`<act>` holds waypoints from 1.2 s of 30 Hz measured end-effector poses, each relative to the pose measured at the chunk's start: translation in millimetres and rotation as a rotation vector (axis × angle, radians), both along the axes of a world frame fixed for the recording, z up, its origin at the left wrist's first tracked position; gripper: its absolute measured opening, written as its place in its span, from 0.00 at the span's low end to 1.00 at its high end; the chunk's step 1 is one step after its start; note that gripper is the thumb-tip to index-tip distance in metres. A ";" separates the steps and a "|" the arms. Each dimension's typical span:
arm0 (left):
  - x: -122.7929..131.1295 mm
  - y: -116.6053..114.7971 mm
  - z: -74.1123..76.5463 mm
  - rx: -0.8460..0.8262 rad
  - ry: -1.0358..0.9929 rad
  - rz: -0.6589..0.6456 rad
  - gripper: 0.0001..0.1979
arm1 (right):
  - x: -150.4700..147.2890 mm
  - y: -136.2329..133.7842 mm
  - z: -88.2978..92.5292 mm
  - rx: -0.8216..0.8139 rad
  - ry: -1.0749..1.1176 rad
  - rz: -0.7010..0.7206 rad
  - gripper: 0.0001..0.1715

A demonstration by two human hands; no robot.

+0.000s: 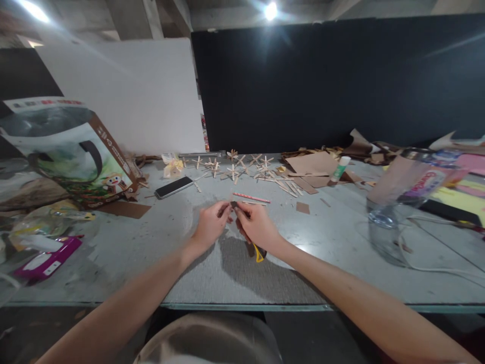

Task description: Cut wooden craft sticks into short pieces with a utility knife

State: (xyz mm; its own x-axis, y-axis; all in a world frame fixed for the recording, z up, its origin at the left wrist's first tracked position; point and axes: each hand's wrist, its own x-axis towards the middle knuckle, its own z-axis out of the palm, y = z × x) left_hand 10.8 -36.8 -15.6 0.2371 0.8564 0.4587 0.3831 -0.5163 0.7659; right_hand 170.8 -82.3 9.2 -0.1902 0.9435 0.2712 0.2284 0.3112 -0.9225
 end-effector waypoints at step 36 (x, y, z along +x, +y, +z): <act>3.7 0.6 -1.0 -0.129 -0.085 -0.077 0.13 | 9.1 8.8 -7.0 0.258 -0.290 -0.140 0.19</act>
State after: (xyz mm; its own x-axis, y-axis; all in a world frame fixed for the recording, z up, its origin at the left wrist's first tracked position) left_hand 14.4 -36.2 -16.6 0.2694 0.8904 0.3670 0.2768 -0.4366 0.8560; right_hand 179.9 -73.5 2.1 -0.1684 0.8736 0.4566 0.5242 0.4716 -0.7091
